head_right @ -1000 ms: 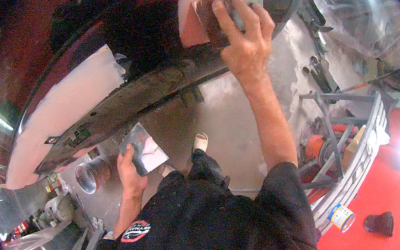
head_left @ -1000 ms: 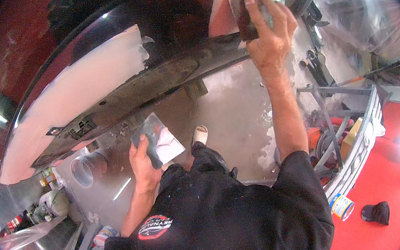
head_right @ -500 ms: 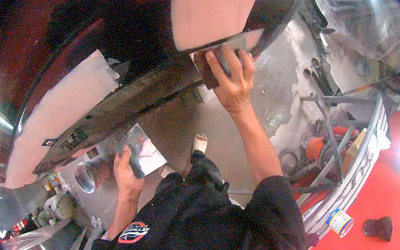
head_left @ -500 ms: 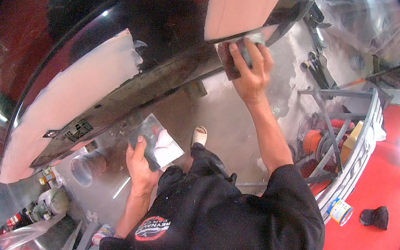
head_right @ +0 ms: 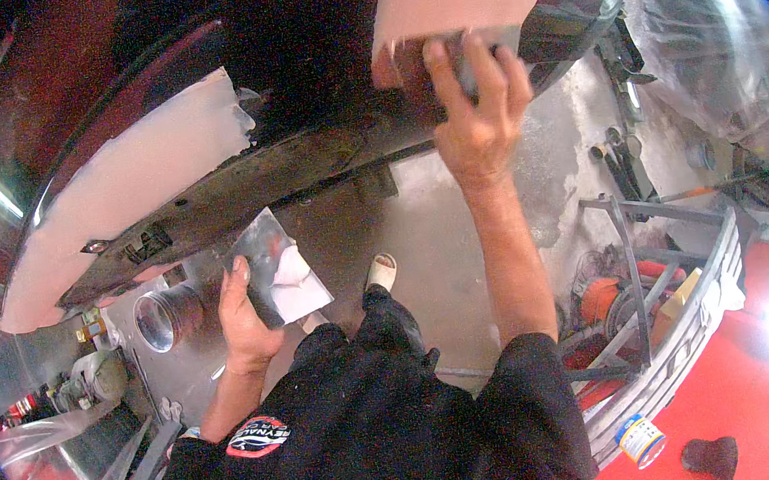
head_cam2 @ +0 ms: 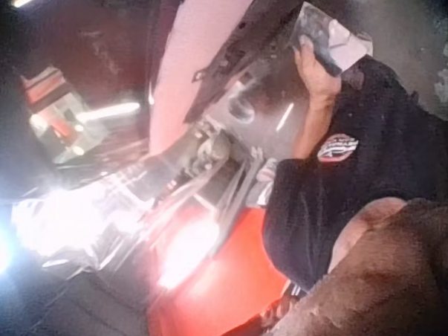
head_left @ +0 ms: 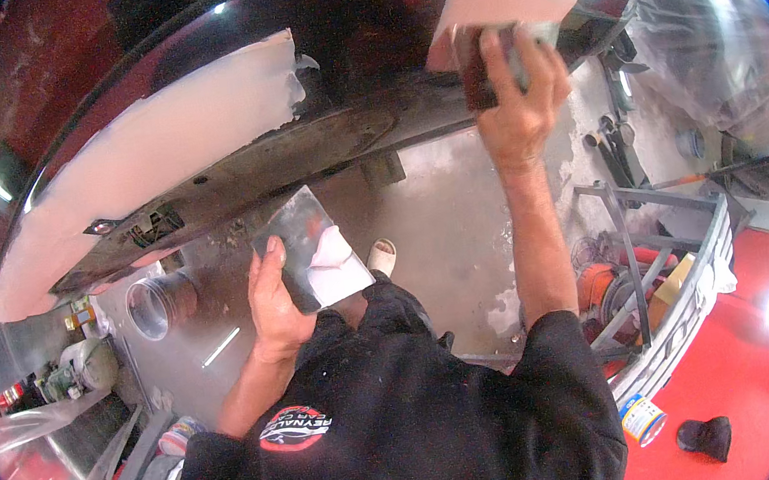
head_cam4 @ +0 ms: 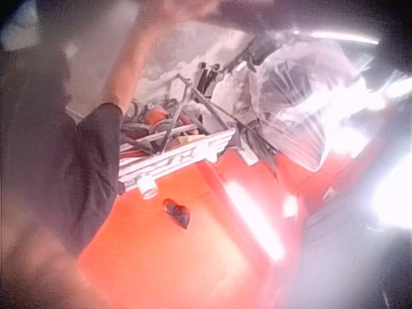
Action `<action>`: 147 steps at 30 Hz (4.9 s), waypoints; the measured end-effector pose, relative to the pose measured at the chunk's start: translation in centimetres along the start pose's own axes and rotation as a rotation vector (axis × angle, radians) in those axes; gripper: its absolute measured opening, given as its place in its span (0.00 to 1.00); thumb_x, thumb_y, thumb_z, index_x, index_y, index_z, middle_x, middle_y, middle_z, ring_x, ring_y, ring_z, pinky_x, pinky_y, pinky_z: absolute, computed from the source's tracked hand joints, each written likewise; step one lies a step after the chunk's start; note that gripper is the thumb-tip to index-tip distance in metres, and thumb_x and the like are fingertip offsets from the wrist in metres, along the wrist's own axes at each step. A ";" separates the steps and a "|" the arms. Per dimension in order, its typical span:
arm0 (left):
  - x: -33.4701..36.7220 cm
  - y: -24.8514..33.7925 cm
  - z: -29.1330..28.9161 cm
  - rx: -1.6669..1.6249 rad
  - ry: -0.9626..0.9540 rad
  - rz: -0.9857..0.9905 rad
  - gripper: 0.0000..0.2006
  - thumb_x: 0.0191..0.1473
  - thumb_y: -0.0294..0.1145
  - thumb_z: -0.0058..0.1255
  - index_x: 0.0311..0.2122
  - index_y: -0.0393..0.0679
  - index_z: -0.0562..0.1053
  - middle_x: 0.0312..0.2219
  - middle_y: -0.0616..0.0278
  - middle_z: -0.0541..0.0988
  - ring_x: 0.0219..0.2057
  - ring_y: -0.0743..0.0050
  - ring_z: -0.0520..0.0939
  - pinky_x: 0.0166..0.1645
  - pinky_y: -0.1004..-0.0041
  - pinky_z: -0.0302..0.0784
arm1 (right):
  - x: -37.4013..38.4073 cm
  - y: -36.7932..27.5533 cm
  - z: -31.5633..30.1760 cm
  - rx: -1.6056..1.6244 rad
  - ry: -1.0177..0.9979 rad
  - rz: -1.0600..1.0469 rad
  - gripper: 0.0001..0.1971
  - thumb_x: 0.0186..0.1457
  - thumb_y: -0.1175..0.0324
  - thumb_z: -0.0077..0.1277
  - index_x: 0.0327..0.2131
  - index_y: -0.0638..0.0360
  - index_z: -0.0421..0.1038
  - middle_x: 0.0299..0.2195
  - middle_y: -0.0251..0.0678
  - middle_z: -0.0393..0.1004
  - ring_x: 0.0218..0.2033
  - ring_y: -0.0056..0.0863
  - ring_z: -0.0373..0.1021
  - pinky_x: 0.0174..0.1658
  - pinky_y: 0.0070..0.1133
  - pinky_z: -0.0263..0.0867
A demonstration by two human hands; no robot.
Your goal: The person sands a car bumper with a sanding block, moving across multiple sections of the surface. The person holds a second sanding block in the other hand and occasionally switches between them while working on the bumper.
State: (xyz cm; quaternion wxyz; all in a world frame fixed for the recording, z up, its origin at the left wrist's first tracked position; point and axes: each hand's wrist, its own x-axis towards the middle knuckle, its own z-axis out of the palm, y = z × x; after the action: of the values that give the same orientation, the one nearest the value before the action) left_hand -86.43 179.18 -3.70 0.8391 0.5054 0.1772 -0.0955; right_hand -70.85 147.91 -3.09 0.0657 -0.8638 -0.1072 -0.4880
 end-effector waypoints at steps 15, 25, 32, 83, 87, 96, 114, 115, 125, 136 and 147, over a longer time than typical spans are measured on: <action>-1.0 1.3 4.5 0.357 -0.204 0.285 0.23 0.71 0.43 0.41 0.58 0.32 0.70 0.50 0.53 0.79 0.51 0.68 0.78 0.59 0.68 0.71 | -4.4 -12.7 -13.2 0.562 -0.649 0.095 0.26 0.44 0.63 0.63 0.52 0.41 0.79 0.53 0.34 0.74 0.53 0.46 0.66 0.55 0.39 0.65; 2.5 0.8 4.0 0.133 0.118 0.083 0.17 0.69 0.40 0.45 0.51 0.37 0.74 0.45 0.55 0.81 0.42 0.66 0.83 0.49 0.67 0.79 | -4.3 -12.1 -16.1 0.755 -0.677 0.069 0.28 0.47 0.66 0.60 0.55 0.37 0.75 0.56 0.36 0.70 0.54 0.48 0.64 0.55 0.45 0.65; 1.8 1.4 3.2 -0.295 -0.070 -0.359 0.15 0.68 0.37 0.45 0.53 0.39 0.73 0.43 0.54 0.82 0.40 0.61 0.86 0.45 0.62 0.85 | -6.9 -8.6 -14.1 0.490 -0.749 0.059 0.30 0.43 0.70 0.61 0.54 0.39 0.78 0.56 0.38 0.72 0.56 0.50 0.63 0.61 0.40 0.63; 6.3 -4.6 7.3 0.259 0.041 0.338 0.16 0.67 0.32 0.48 0.55 0.37 0.72 0.50 0.52 0.77 0.48 0.61 0.79 0.56 0.65 0.73 | -14.5 -4.1 -11.9 1.053 -0.457 1.092 0.20 0.58 0.82 0.53 0.53 0.58 0.76 0.48 0.39 0.79 0.53 0.31 0.72 0.59 0.28 0.67; 6.0 -8.1 5.9 0.112 0.043 0.057 0.15 0.68 0.32 0.45 0.55 0.36 0.70 0.48 0.53 0.77 0.48 0.64 0.80 0.55 0.65 0.74 | -15.4 3.1 -6.1 0.530 -0.134 0.804 0.25 0.53 0.81 0.55 0.56 0.53 0.76 0.54 0.42 0.75 0.53 0.37 0.71 0.58 0.30 0.64; 6.6 -14.8 2.1 0.154 0.118 -0.228 0.17 0.68 0.33 0.46 0.58 0.37 0.67 0.49 0.56 0.78 0.49 0.64 0.81 0.56 0.65 0.77 | -13.2 12.3 4.9 -0.080 0.081 0.078 0.27 0.42 0.64 0.71 0.51 0.41 0.81 0.52 0.32 0.76 0.53 0.34 0.67 0.59 0.32 0.59; 9.1 -17.9 0.5 0.147 0.238 -0.345 0.23 0.64 0.32 0.52 0.61 0.39 0.64 0.52 0.51 0.78 0.49 0.57 0.83 0.55 0.60 0.79 | -19.6 14.0 11.9 -0.018 0.153 0.031 0.30 0.39 0.66 0.71 0.50 0.36 0.79 0.58 0.33 0.71 0.56 0.45 0.63 0.59 0.35 0.62; 9.2 -18.2 0.3 0.132 0.229 -0.317 0.22 0.64 0.32 0.52 0.61 0.39 0.64 0.52 0.51 0.78 0.49 0.57 0.83 0.56 0.60 0.79 | -20.6 13.9 12.1 0.003 0.132 0.047 0.28 0.41 0.68 0.69 0.50 0.36 0.79 0.59 0.33 0.70 0.57 0.46 0.62 0.61 0.37 0.62; 8.5 -18.7 0.9 0.170 0.239 -0.323 0.18 0.65 0.32 0.51 0.57 0.39 0.67 0.47 0.55 0.80 0.45 0.61 0.84 0.52 0.62 0.81 | -19.1 12.2 7.5 -0.007 0.015 0.144 0.25 0.40 0.63 0.74 0.46 0.38 0.82 0.50 0.30 0.77 0.54 0.40 0.65 0.57 0.33 0.63; 7.7 -18.5 3.1 0.130 0.246 -0.384 0.15 0.66 0.31 0.49 0.54 0.36 0.69 0.47 0.51 0.81 0.47 0.61 0.84 0.54 0.62 0.80 | -14.3 13.0 7.6 -0.027 0.112 0.061 0.25 0.41 0.67 0.75 0.47 0.45 0.83 0.53 0.33 0.75 0.52 0.37 0.66 0.54 0.28 0.64; 7.3 -18.9 2.1 0.118 0.170 -0.331 0.15 0.67 0.30 0.46 0.55 0.36 0.68 0.47 0.50 0.81 0.46 0.60 0.84 0.53 0.62 0.81 | -18.4 12.6 6.3 -0.013 -0.008 0.141 0.25 0.41 0.68 0.72 0.48 0.43 0.82 0.53 0.36 0.75 0.53 0.40 0.67 0.56 0.32 0.64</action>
State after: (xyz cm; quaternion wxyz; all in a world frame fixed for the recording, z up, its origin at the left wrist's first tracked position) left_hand -85.74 168.51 -21.07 0.7628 0.5239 0.3221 -0.1995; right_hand -71.66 134.82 -22.22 0.0940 -0.8715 -0.0434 -0.4793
